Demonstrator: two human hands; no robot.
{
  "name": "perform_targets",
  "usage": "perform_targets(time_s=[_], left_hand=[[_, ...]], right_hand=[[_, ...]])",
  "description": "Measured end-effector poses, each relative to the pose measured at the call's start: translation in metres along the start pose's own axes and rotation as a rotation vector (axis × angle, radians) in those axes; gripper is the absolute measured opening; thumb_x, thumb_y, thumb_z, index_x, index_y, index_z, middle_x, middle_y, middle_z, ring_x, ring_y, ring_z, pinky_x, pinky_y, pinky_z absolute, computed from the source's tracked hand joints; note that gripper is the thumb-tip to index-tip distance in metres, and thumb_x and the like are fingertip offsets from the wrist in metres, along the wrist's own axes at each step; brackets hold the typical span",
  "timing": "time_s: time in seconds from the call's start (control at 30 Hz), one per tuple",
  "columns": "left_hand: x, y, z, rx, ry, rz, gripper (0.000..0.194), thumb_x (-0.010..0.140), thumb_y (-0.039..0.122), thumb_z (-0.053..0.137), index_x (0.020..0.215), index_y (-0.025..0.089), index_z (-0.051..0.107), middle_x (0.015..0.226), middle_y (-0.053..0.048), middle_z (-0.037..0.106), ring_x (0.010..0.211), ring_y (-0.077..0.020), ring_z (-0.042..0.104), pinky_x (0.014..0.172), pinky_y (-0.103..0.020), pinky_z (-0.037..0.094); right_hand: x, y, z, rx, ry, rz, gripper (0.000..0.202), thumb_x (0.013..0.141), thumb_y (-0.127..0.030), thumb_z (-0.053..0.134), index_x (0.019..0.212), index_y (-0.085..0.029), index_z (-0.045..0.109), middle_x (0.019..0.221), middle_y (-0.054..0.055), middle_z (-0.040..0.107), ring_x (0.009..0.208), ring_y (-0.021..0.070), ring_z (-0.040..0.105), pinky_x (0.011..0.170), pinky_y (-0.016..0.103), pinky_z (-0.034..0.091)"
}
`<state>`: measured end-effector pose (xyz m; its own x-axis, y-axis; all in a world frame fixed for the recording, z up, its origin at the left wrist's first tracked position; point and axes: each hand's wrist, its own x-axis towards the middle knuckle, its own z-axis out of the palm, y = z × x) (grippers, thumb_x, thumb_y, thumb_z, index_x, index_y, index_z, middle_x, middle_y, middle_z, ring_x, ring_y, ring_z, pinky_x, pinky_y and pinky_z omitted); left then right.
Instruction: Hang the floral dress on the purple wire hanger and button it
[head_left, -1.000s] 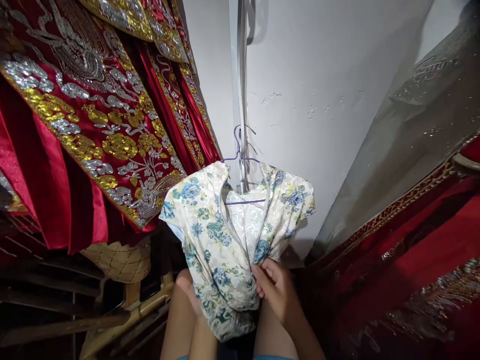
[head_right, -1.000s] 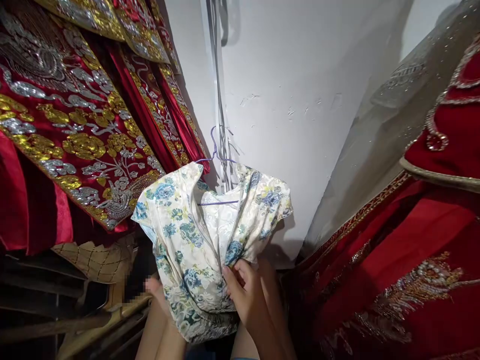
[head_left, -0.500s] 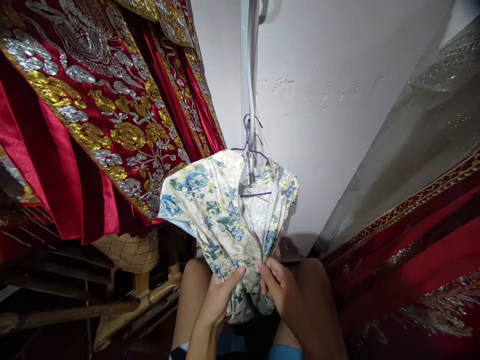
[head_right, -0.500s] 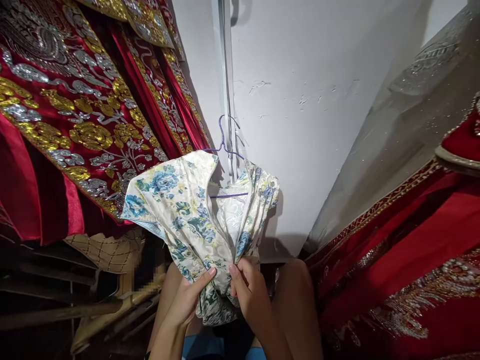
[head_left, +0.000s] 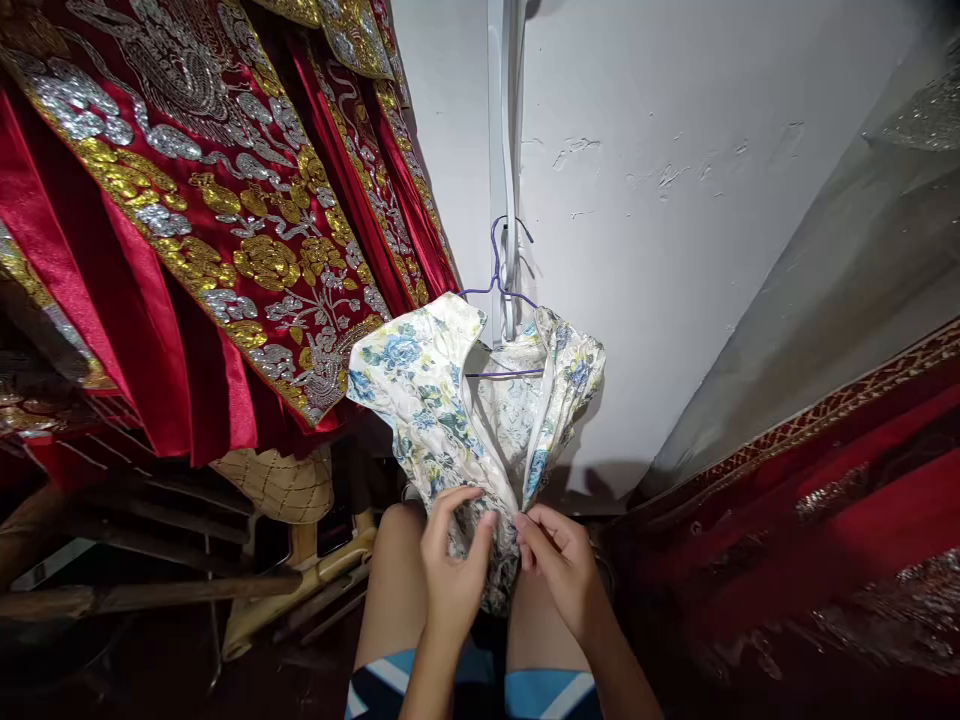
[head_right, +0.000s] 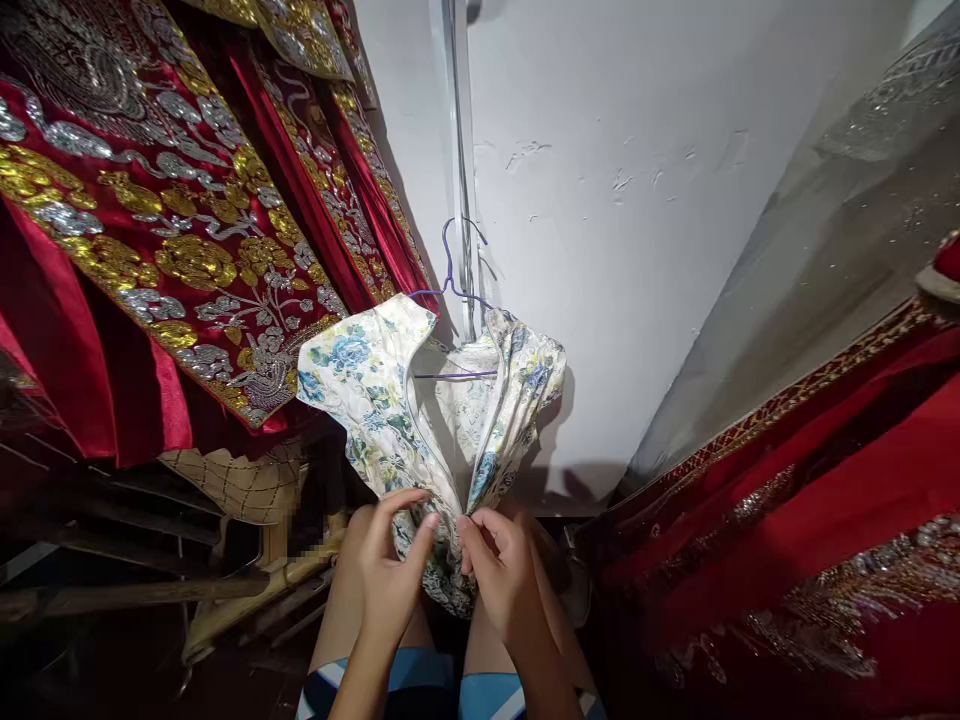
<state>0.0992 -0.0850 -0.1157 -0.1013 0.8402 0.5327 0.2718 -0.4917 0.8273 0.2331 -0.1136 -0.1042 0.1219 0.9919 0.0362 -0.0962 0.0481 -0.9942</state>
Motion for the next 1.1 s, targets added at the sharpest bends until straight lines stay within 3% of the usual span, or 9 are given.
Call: perform_targets(time_s=[0.07,0.13,0.33,0.63,0.83,0.97,1.1], left_hand=[[-0.004,0.000,0.002,-0.080,-0.259,-0.042,0.026,0.091,0.024,0.060,0.116,0.023,0.062,0.104,-0.007,0.066,0.100,-0.0227,0.065,0.090,-0.035,0.053],[-0.007,-0.002,0.006,-0.117,-0.319,-0.070,0.029,0.090,0.021,0.058,0.119,0.022,0.061,0.109,-0.008,0.067,0.102,-0.0223,0.064,0.090,-0.033,0.052],[-0.007,-0.009,0.013,-0.124,-0.204,-0.142,0.016,0.092,0.028,0.059,0.099,0.018,0.067,0.091,-0.006,0.070,0.085,-0.0199,0.065,0.077,-0.027,0.051],[-0.009,-0.010,0.023,-0.245,-0.212,-0.259,0.022,0.093,0.035,0.060,0.101,0.017,0.067,0.089,-0.007,0.071,0.080,-0.0185,0.064,0.073,-0.026,0.049],[-0.008,-0.006,0.023,-0.258,-0.172,-0.272,0.025,0.092,0.039,0.062,0.094,0.015,0.068,0.081,-0.006,0.068,0.077,-0.0185,0.063,0.069,-0.025,0.049],[-0.010,-0.003,0.025,-0.276,-0.171,-0.274,0.027,0.091,0.042,0.062,0.092,0.016,0.067,0.076,-0.004,0.065,0.072,-0.0178,0.061,0.066,-0.025,0.049],[-0.016,0.002,0.024,-0.249,-0.157,-0.286,0.030,0.091,0.046,0.061,0.091,0.016,0.066,0.074,-0.004,0.063,0.070,-0.0174,0.060,0.063,-0.024,0.048]], right_hand=[[0.000,-0.002,0.005,0.053,-0.009,0.017,0.042,0.087,-0.056,0.062,0.070,-0.018,0.059,0.053,-0.004,0.046,0.052,0.0114,0.042,0.052,0.025,0.031],[0.001,-0.004,0.008,0.068,-0.017,0.034,0.041,0.084,-0.056,0.065,0.072,-0.017,0.062,0.051,-0.004,0.047,0.050,0.0113,0.043,0.051,0.025,0.033],[0.003,-0.005,0.008,-0.020,-0.051,0.026,0.044,0.084,-0.057,0.065,0.073,-0.014,0.066,0.050,-0.001,0.053,0.048,0.0118,0.049,0.049,0.024,0.036],[0.004,0.000,0.003,0.001,0.114,0.040,0.056,0.071,-0.070,0.071,0.070,-0.014,0.068,0.049,0.001,0.055,0.045,0.0107,0.046,0.045,0.023,0.035],[0.004,0.008,0.004,0.066,0.132,0.049,0.054,0.071,-0.068,0.074,0.069,-0.014,0.068,0.052,0.001,0.054,0.045,0.0089,0.043,0.044,0.022,0.032],[0.001,0.010,0.003,0.193,0.080,0.115,0.049,0.073,-0.062,0.075,0.068,-0.014,0.066,0.054,-0.001,0.052,0.046,0.0075,0.041,0.043,0.021,0.029],[0.000,0.003,-0.001,0.300,-0.060,0.120,0.038,0.078,-0.052,0.076,0.079,-0.014,0.070,0.055,-0.002,0.053,0.048,0.0074,0.042,0.046,0.021,0.030]])
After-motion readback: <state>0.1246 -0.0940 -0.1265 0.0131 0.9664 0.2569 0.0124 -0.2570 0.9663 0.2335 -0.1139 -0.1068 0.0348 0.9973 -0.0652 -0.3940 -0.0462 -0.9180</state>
